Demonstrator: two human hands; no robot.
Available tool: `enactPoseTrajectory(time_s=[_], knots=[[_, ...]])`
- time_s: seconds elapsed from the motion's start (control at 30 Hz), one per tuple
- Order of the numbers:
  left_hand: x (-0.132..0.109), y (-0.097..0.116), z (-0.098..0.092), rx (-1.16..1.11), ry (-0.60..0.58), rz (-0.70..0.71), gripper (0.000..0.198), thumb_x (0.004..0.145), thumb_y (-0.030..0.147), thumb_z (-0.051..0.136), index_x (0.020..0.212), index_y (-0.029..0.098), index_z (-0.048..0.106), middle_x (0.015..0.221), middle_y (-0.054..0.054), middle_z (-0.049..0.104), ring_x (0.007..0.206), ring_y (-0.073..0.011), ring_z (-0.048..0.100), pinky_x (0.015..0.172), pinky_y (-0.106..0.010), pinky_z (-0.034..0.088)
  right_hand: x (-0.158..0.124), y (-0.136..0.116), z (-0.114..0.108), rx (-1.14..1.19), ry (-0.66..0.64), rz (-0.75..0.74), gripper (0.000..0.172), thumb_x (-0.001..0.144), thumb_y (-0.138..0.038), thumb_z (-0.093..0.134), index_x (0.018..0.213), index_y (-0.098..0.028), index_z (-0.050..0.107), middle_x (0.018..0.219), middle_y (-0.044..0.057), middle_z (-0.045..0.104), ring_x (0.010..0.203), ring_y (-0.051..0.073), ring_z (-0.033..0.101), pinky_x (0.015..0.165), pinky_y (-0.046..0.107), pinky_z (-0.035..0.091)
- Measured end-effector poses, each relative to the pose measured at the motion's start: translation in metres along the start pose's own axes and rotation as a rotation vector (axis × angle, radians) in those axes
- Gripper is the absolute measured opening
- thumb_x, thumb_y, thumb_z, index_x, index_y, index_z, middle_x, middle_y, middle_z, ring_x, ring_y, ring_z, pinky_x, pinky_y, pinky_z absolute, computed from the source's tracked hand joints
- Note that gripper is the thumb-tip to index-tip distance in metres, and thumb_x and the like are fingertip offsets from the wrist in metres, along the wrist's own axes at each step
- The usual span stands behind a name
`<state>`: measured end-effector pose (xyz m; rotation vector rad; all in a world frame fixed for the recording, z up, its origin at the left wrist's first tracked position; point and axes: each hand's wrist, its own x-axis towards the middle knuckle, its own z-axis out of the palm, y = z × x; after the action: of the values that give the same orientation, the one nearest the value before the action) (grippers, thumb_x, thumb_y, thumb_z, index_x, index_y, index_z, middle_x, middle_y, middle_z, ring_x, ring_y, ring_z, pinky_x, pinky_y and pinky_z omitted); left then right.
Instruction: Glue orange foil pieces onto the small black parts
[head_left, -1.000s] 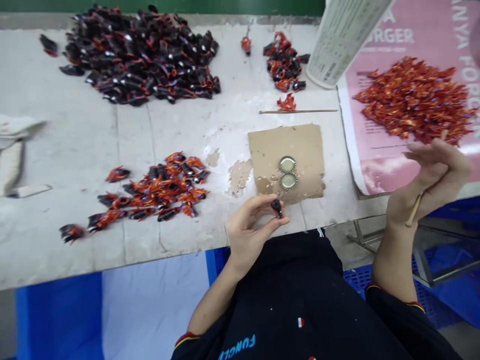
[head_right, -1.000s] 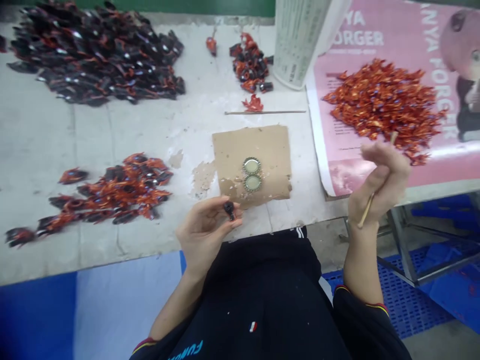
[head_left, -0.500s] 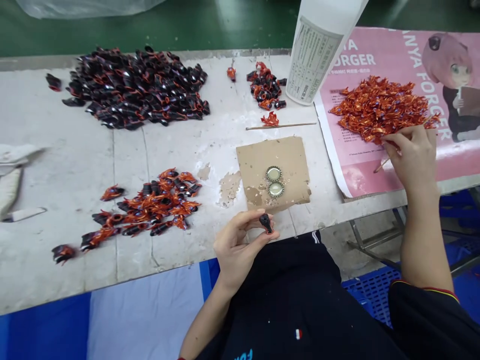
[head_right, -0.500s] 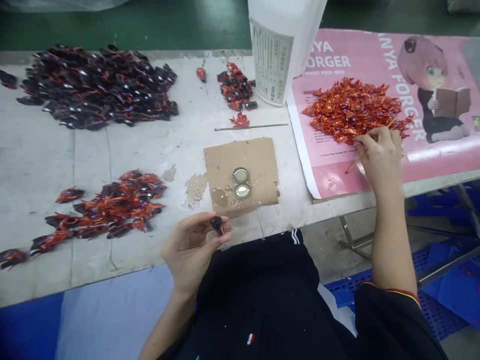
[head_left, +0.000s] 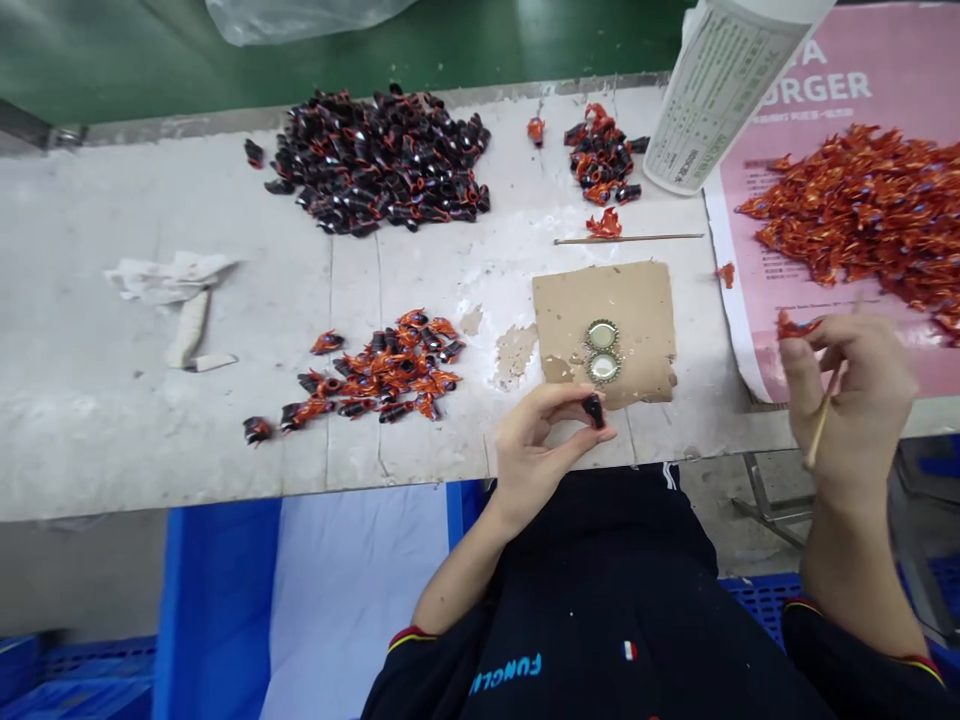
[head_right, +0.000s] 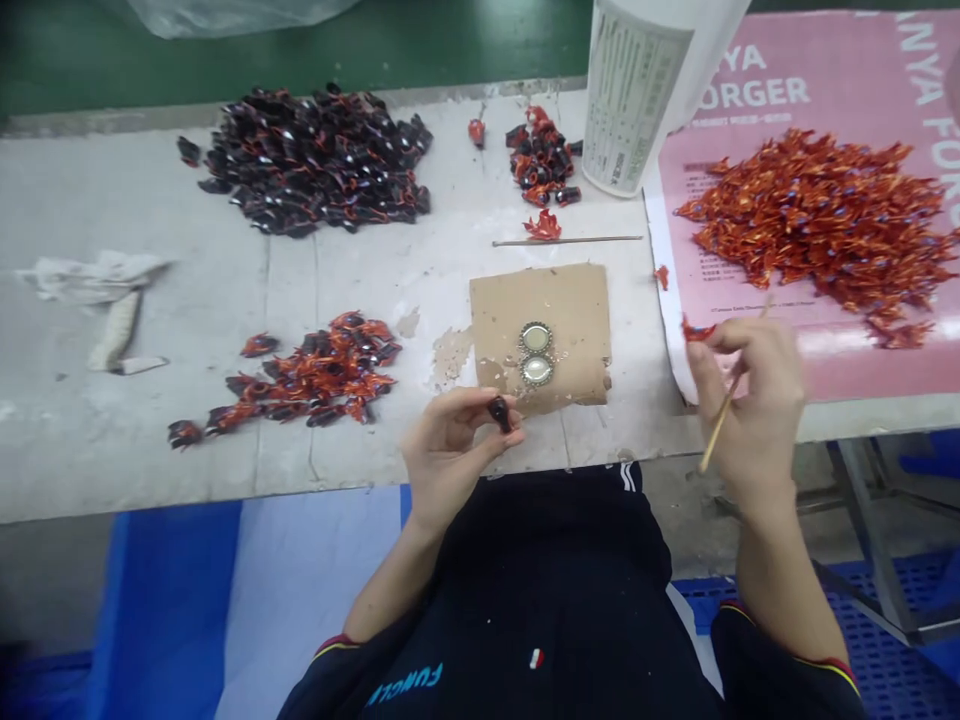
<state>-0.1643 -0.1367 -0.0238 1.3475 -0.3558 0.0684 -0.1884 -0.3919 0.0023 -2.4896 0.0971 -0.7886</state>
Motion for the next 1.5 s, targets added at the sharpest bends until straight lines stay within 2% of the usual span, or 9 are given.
enactPoseTrajectory(time_s=[0.07,0.17,0.43,0.53,0.7,0.87,1.07,1.3,1.5], knots=[[0.002,-0.002,0.002,-0.004,-0.006,-0.002,0.038,0.075,0.008,0.082,0.109,0.020,0.070,0.096,-0.002,0.076,0.077,-0.0094,0.075,0.077,-0.016,0.063,-0.010,-0.032,0.009,0.208,-0.110,0.057,0.016,0.093,-0.030,0.063,0.081,-0.021,0.059,0.079,0.003,0.061,0.073,0.014,0.056,0.062,0.029,0.039],[0.004,-0.003,0.003,-0.026,-0.013,0.001,0.042,0.073,0.006,0.083,0.110,0.021,0.070,0.098,-0.001,0.076,0.080,-0.0086,0.075,0.078,-0.014,0.063,-0.018,-0.058,0.019,0.377,-0.254,0.134,0.009,0.094,-0.026,0.062,0.086,-0.022,0.060,0.085,0.001,0.062,0.077,0.013,0.057,0.063,0.028,0.042],[0.004,-0.004,0.002,0.055,-0.036,0.012,0.034,0.081,0.012,0.078,0.113,0.022,0.069,0.101,-0.003,0.074,0.084,-0.0092,0.074,0.077,-0.015,0.062,-0.019,-0.073,0.023,0.621,-0.544,0.110,0.005,0.095,-0.023,0.063,0.090,-0.025,0.063,0.086,-0.002,0.061,0.082,0.011,0.057,0.069,0.023,0.047],[0.003,-0.004,0.001,0.098,-0.060,0.031,0.030,0.086,0.014,0.074,0.115,0.022,0.068,0.104,-0.004,0.072,0.087,-0.0098,0.073,0.080,-0.017,0.062,-0.019,-0.075,0.028,0.651,-0.596,0.122,0.006,0.095,-0.025,0.063,0.089,-0.026,0.063,0.086,-0.003,0.061,0.079,0.010,0.056,0.070,0.022,0.046],[0.001,-0.007,0.001,0.135,-0.085,0.068,0.028,0.089,0.014,0.070,0.117,0.022,0.067,0.106,-0.005,0.070,0.095,-0.0114,0.071,0.082,-0.019,0.062,-0.019,-0.075,0.034,0.645,-0.596,0.135,0.009,0.094,-0.029,0.064,0.086,-0.025,0.063,0.084,-0.002,0.061,0.080,0.011,0.057,0.071,0.022,0.047],[0.001,-0.008,0.000,0.178,-0.108,0.130,0.030,0.088,0.012,0.071,0.116,0.022,0.066,0.106,-0.005,0.073,0.099,-0.0138,0.071,0.087,-0.024,0.061,-0.017,-0.075,0.037,0.647,-0.537,0.119,0.014,0.094,-0.031,0.064,0.083,-0.023,0.065,0.080,0.001,0.062,0.076,0.014,0.057,0.067,0.026,0.048],[0.002,0.000,-0.001,0.169,-0.190,0.207,0.037,0.084,0.011,0.075,0.118,0.020,0.064,0.111,-0.007,0.072,0.105,-0.0180,0.073,0.093,-0.027,0.062,-0.021,-0.072,0.037,0.596,-0.492,0.048,0.009,0.092,-0.026,0.067,0.084,-0.023,0.063,0.080,0.000,0.061,0.074,0.014,0.056,0.064,0.027,0.046],[0.003,0.003,0.006,0.132,-0.109,0.231,0.029,0.083,0.009,0.076,0.108,0.019,0.066,0.103,-0.004,0.073,0.099,-0.0145,0.074,0.089,-0.025,0.063,-0.024,-0.072,0.036,0.522,-0.430,-0.012,0.006,0.091,-0.024,0.067,0.086,-0.023,0.063,0.080,0.000,0.061,0.073,0.015,0.055,0.062,0.029,0.045],[0.002,0.003,0.006,0.185,-0.065,0.196,0.042,0.081,0.012,0.079,0.118,0.024,0.066,0.100,-0.002,0.075,0.089,-0.0141,0.074,0.078,-0.025,0.064,-0.022,-0.074,0.037,0.485,-0.410,-0.104,0.007,0.091,-0.019,0.067,0.092,-0.024,0.062,0.082,0.000,0.063,0.076,0.015,0.058,0.065,0.030,0.047]])
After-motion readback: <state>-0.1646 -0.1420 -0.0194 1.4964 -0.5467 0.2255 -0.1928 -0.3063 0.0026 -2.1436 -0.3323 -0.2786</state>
